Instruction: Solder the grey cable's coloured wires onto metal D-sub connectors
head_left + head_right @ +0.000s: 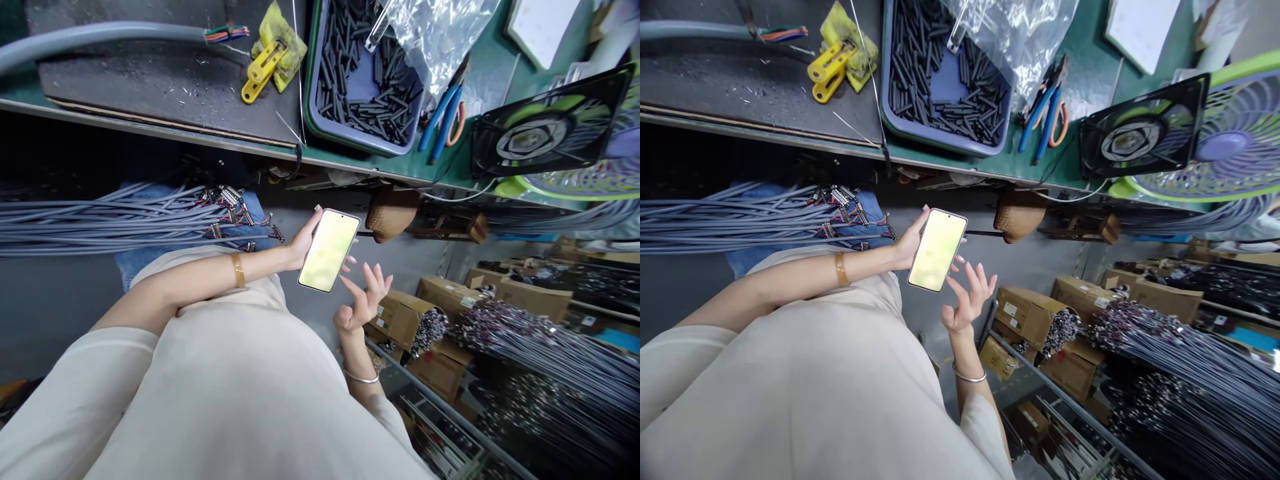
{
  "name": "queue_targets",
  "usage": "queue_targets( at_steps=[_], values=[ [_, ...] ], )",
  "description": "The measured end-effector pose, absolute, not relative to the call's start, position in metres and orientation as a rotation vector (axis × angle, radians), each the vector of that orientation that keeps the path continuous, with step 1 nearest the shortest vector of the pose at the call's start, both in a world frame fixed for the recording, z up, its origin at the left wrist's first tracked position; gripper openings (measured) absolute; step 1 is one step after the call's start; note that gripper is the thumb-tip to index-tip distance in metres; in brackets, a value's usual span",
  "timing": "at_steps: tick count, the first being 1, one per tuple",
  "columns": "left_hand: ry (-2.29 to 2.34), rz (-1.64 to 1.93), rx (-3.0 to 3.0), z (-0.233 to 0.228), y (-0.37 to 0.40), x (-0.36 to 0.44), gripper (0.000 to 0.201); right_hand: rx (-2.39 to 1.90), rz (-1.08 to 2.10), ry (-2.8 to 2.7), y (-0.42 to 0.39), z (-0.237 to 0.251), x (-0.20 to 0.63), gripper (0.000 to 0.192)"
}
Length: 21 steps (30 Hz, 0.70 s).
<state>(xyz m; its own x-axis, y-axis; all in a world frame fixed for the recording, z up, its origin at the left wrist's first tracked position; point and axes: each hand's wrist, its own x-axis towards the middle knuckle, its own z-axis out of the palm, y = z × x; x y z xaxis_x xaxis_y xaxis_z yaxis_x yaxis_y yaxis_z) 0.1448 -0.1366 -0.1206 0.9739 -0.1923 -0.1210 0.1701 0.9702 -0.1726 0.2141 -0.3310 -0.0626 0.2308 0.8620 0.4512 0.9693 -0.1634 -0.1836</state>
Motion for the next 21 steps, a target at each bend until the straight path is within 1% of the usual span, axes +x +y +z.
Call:
queue_targets(
  at_steps=[6,17,21],
  values=[
    [0.118,-0.113,-0.186,-0.1252,-0.1418,0.1471,0.100,-2.121,-0.327,-1.654,-0.3310,-0.0609,0.2185,0.050],
    [0.109,-0.103,-0.200,-0.1243,-0.1438,0.1471,0.093,-2.111,-0.351,-1.653,-0.3289,-0.0590,0.2211,0.052],
    [0.086,-0.082,-0.193,-0.1215,-0.1399,0.1454,0.093,-2.105,-0.391,-1.612,-0.3249,-0.0562,0.2240,0.052]
  ],
)
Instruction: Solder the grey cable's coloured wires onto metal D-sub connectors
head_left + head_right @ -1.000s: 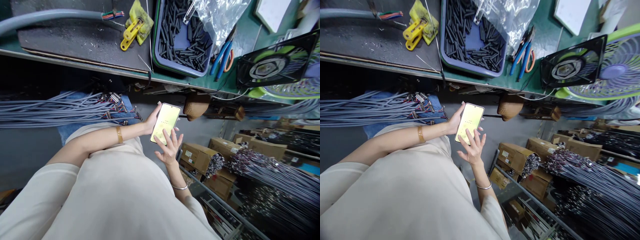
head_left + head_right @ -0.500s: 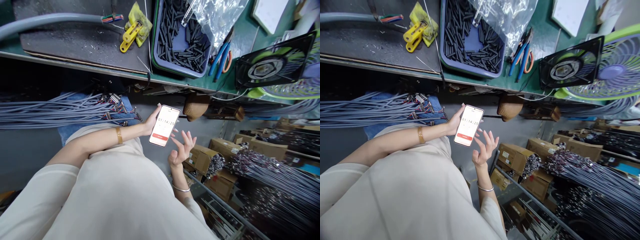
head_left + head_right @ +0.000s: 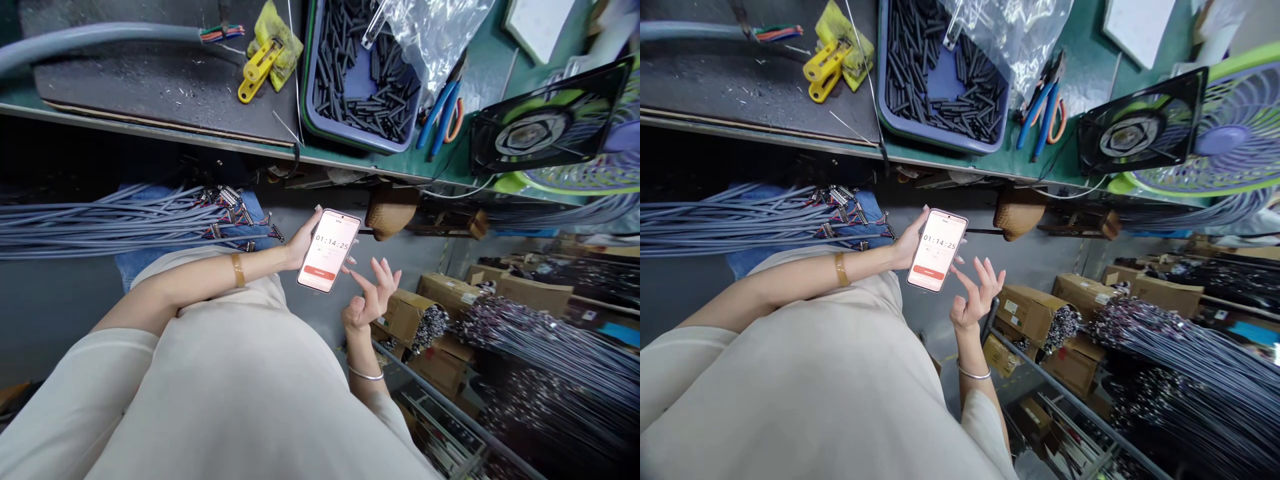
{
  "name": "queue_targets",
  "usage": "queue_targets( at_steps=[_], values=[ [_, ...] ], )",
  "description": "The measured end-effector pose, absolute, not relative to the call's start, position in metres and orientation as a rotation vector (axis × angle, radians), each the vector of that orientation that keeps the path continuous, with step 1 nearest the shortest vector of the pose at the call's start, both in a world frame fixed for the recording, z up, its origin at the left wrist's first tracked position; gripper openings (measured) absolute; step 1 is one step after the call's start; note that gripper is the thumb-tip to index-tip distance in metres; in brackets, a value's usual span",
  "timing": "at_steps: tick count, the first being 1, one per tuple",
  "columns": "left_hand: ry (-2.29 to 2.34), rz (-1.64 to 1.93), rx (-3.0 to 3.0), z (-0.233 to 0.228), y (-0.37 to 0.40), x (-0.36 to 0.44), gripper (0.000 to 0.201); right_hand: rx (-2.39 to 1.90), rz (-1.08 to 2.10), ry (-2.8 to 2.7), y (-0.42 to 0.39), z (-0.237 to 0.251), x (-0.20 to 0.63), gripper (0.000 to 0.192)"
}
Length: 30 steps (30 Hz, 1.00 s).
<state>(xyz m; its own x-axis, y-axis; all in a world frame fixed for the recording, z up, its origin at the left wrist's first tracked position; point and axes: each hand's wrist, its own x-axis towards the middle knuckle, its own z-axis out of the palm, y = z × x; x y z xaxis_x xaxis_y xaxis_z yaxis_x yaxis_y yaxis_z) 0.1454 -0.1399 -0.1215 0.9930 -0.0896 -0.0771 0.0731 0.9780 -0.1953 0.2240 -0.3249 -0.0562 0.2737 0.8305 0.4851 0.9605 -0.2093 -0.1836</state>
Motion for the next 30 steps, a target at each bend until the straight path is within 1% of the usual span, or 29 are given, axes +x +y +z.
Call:
queue_targets(
  at_steps=[7,12,22,26,30],
  values=[
    [0.078,-0.163,-0.164,-0.118,-0.133,0.141,0.093,-2.079,-0.349,-1.180,-0.300,-0.042,0.230,0.045],
    [0.096,-0.162,-0.173,-0.118,-0.132,0.142,0.092,-2.076,-0.319,-1.147,-0.292,-0.039,0.232,0.045],
    [0.110,-0.165,-0.193,-0.116,-0.129,0.141,0.093,-2.128,-0.288,-1.392,-0.298,-0.046,0.234,0.044],
    [0.127,-0.123,-0.189,-0.120,-0.131,0.143,0.091,-2.110,-0.281,-1.621,-0.307,-0.051,0.237,0.050],
    [0.142,-0.123,-0.185,-0.120,-0.130,0.144,0.093,-2.015,-0.390,-1.926,-0.318,-0.058,0.235,0.058]
  ],
)
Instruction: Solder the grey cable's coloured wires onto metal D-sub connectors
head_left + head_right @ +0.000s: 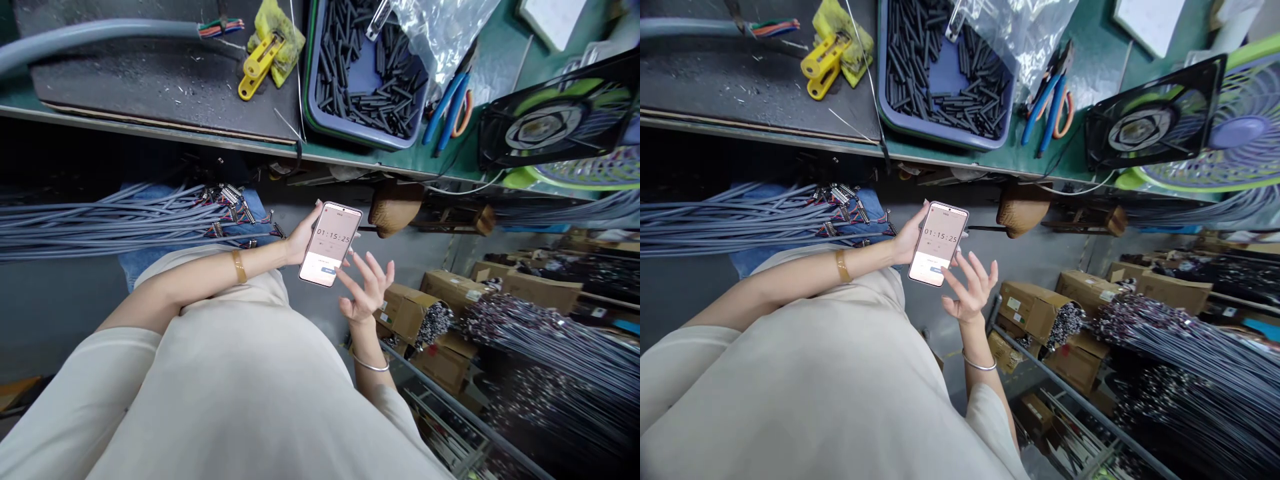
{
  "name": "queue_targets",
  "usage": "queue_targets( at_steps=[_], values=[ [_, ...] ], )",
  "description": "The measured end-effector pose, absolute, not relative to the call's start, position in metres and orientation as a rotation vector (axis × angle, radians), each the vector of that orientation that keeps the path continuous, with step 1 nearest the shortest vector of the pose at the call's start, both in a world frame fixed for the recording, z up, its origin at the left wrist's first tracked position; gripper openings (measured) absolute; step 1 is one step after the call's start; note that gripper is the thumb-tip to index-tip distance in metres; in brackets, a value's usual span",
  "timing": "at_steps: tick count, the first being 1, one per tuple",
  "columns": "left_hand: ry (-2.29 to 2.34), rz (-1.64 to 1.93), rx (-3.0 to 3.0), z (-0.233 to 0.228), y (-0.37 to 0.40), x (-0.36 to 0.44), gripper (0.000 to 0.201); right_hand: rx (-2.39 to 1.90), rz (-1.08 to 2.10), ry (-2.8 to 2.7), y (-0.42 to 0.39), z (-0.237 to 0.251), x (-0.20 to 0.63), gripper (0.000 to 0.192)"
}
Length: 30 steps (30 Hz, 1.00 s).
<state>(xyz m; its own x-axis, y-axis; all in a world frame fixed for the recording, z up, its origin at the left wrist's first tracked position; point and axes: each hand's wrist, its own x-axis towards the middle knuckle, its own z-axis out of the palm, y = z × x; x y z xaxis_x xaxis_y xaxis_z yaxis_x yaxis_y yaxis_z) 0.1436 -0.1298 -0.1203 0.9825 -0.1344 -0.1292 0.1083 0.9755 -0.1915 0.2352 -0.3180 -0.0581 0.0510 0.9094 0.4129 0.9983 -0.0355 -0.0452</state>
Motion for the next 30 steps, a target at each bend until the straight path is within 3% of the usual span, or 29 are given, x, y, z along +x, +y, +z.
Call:
queue_targets(
  at_steps=[8,14,20,24,30],
  values=[
    [0.165,-0.090,-0.143,-0.119,-0.130,0.143,0.089,-1.976,-0.437,-2.086,-0.324,-0.061,0.228,0.058],
    [0.091,-0.168,-0.174,-0.119,-0.131,0.142,0.096,-1.976,-0.392,-1.833,-0.322,-0.057,0.227,0.062],
    [0.084,-0.142,-0.167,-0.115,-0.129,0.141,0.095,-2.072,-0.417,-1.535,-0.318,-0.053,0.236,0.049],
    [0.071,-0.181,-0.136,-0.115,-0.129,0.140,0.099,-2.092,-0.387,-1.544,-0.312,-0.051,0.238,0.041],
    [0.086,-0.121,-0.174,-0.117,-0.131,0.142,0.088,-2.110,-0.332,-1.675,-0.309,-0.052,0.239,0.039]
  ],
)
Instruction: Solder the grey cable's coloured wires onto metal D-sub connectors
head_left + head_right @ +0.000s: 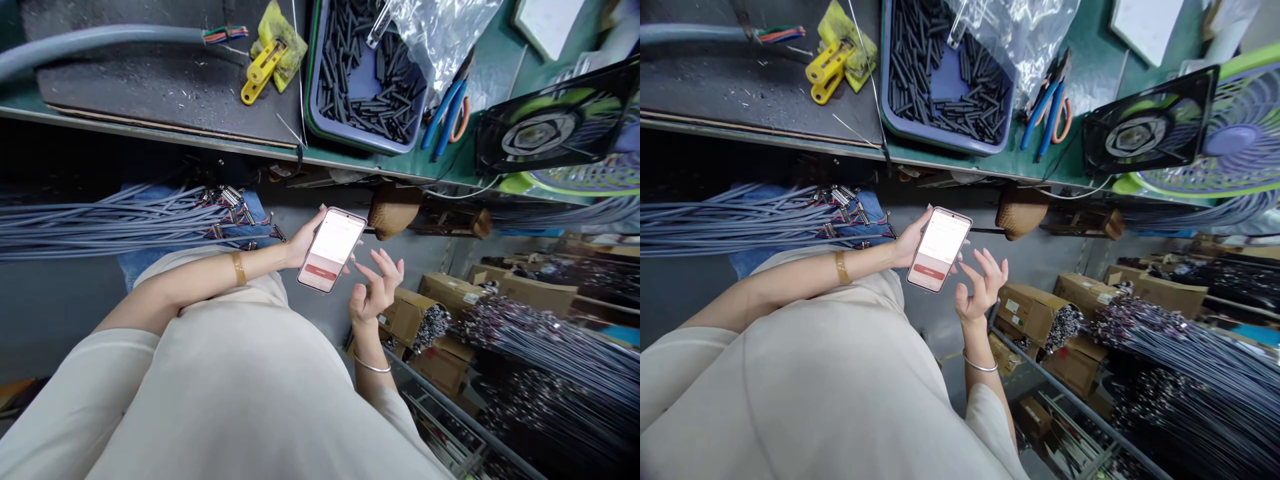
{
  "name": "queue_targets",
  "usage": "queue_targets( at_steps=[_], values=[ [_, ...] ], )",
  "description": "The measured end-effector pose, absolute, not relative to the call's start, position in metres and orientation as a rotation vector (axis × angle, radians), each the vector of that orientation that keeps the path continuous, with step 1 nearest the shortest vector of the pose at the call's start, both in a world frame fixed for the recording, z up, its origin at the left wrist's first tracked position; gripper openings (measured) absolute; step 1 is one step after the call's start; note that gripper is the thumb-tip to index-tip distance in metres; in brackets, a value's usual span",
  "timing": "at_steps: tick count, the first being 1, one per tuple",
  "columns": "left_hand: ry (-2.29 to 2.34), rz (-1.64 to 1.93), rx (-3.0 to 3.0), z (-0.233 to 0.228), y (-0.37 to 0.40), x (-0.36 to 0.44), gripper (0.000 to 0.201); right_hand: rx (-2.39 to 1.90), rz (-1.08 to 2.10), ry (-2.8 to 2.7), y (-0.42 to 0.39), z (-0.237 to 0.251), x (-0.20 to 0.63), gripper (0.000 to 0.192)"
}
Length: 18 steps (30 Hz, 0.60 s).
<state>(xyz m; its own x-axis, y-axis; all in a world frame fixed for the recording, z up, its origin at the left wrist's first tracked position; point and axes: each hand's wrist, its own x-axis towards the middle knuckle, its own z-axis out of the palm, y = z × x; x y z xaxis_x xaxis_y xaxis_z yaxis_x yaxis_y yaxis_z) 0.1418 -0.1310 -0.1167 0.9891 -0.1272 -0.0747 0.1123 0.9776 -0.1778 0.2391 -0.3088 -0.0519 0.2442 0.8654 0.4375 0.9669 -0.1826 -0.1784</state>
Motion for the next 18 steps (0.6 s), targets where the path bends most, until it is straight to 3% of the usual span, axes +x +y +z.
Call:
queue_targets(
  at_steps=[18],
  values=[
    [0.115,-0.135,-0.192,-0.1129,-0.1293,0.1409,0.086,-2.077,-0.436,-1.831,-0.3106,-0.0550,0.2405,0.052]
  ],
)
